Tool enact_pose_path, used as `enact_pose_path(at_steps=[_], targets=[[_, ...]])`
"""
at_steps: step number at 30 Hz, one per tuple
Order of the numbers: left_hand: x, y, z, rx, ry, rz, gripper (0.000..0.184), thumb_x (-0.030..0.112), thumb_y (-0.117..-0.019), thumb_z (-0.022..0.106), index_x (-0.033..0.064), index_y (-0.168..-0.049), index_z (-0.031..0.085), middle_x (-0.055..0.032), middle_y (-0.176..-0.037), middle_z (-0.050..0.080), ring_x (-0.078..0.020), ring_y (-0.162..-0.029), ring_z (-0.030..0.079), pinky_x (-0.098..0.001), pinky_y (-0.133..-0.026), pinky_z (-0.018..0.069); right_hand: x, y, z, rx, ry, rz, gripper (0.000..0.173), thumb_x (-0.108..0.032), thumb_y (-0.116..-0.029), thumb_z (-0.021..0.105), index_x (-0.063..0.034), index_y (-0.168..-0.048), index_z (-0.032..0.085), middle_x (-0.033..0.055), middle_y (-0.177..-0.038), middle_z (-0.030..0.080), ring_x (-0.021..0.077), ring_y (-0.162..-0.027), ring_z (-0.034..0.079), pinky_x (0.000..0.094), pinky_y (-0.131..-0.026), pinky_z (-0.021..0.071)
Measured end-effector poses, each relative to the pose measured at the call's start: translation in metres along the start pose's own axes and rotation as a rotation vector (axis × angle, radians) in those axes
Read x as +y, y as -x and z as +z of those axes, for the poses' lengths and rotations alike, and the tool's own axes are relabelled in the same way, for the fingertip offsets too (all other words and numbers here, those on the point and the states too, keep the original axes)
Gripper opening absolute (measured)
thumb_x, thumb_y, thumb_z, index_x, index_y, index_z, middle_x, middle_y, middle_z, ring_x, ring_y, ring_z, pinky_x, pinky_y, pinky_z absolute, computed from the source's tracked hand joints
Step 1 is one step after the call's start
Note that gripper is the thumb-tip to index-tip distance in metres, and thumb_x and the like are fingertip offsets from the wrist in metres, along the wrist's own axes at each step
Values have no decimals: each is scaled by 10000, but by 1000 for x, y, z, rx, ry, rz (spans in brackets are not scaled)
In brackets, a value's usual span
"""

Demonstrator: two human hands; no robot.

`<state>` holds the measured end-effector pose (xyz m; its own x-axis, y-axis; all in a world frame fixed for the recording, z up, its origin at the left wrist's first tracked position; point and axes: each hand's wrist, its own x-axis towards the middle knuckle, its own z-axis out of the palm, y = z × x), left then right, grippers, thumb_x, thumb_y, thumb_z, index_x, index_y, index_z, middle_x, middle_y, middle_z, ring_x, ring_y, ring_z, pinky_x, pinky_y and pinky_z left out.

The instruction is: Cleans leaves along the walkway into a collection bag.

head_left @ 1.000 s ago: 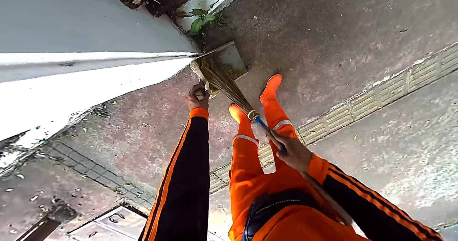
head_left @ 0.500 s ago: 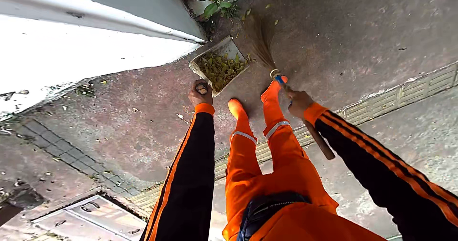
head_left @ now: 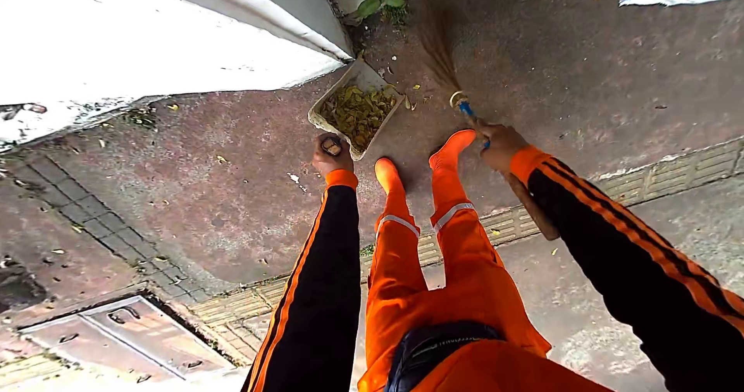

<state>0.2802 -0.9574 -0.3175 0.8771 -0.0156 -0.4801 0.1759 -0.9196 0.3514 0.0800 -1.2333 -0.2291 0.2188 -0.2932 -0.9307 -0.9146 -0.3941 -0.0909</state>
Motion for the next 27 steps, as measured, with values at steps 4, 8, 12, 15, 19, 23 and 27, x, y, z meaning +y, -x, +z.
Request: enact_pose_path(at_steps=[4,8,12,15,19,23,27], targets=[[-14,1,-11,-10,70,19,334,149,-876,787,79,-1192,708,-151,-1124,746,-293,-1059,717,-526,-972,539,-4,82,22,-156,122,-170,832,4,-899,665,-126,-1631,292,250,-1133,696,424,-1010,685,599,-886,540],[-37,10,-25,94,181,-12,341,138,-850,820,54,-1166,721,-163,-1108,748,-280,-1051,717,-511,-972,538,2,122,-13,-67,111,-176,736,-19,-933,625,-132,-1609,357,268,-1128,702,431,-986,683,600,-885,526],[-48,13,-25,160,174,-100,333,165,-849,826,79,-1154,723,-135,-1077,756,-263,-1025,721,-495,-942,544,-52,33,-12,20,252,-88,829,-6,-901,659,-94,-1629,272,321,-1131,679,515,-1048,666,664,-878,520],[-55,0,-22,139,96,-130,335,181,-846,806,111,-1163,725,-124,-1081,759,-279,-1028,724,-523,-935,542,-72,1,35,-111,366,-155,918,-24,-823,745,-77,-1609,274,291,-1139,671,479,-1071,666,639,-880,541],[-63,-9,-34,65,68,-106,354,181,-870,801,105,-1206,717,-153,-1151,744,-302,-1094,709,-530,-985,529,-27,78,43,-210,287,-222,851,-23,-920,653,-183,-1649,244,241,-1123,696,417,-1046,679,585,-904,538],[-90,-19,-43,22,62,-7,361,175,-879,786,100,-1225,712,-174,-1150,743,-335,-1083,713,-564,-973,533,-10,105,33,-41,171,-143,752,-32,-948,604,-126,-1629,299,276,-1119,702,445,-1025,684,600,-911,524],[-96,-31,-41,2,44,67,350,157,-872,782,103,-1211,713,-166,-1146,746,-325,-1080,718,-563,-980,529,-65,35,63,-48,221,-52,893,-36,-891,666,-129,-1645,197,282,-1121,685,464,-1053,679,621,-885,538]])
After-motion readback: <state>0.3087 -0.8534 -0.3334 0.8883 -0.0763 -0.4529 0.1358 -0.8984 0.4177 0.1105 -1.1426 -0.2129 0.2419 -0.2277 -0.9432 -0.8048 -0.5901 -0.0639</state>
